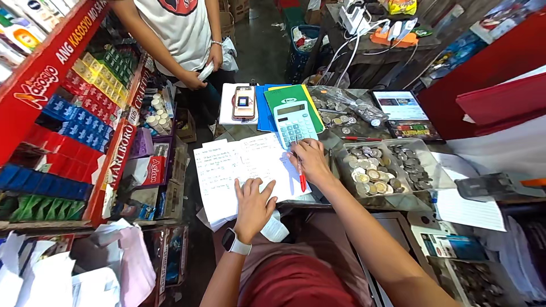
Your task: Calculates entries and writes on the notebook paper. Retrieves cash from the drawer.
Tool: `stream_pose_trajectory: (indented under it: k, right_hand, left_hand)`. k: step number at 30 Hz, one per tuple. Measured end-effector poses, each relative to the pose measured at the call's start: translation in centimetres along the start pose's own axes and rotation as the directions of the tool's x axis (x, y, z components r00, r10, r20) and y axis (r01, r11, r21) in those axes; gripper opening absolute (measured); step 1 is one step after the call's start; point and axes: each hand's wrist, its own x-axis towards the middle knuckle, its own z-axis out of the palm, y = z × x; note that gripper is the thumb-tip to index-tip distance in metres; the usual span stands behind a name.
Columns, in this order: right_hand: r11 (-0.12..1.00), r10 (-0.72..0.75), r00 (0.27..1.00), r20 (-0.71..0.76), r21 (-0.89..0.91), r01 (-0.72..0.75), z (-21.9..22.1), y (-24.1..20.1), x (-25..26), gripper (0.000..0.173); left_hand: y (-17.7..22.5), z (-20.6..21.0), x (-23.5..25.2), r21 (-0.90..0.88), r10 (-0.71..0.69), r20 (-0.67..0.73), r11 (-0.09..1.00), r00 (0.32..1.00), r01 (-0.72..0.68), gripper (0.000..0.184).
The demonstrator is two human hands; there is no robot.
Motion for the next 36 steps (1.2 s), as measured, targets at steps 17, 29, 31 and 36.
stream_pose_trajectory:
  k: [17,29,31,36]
  right_hand:
    - [0.969,0.165,0.963,-0.211,0.217,-0.118,-0.4,0.3,-0.9,0.026]
    - [0.944,0.265,0.949,-0.17,0.249,-0.218,-1.2,2.2,0.0,0.029]
    - [0.961,0.218,0.966,-0.139,0.204,-0.187,-0.3,2.9,-0.1,0.027]
    - [0.923,0.309,0.946,-0.101,0.271,-0.273,-1.1,2.2,-0.8,0.03]
  left_hand:
    - [-0.1,0.2,-0.1,-0.01,0.009,-0.037,1.0,0.999,-0.009,0.043]
    - [0.0,0.1,0.0,-0.008,0.007,-0.028,1.0,1.0,-0.007,0.043]
    - [0.0,0.0,0.0,-0.005,0.008,-0.023,1.0,1.0,-0.008,0.043]
    - [0.0,0.0,-0.1,-0.002,0.008,-0.02,1.0,1.0,-0.008,0.043]
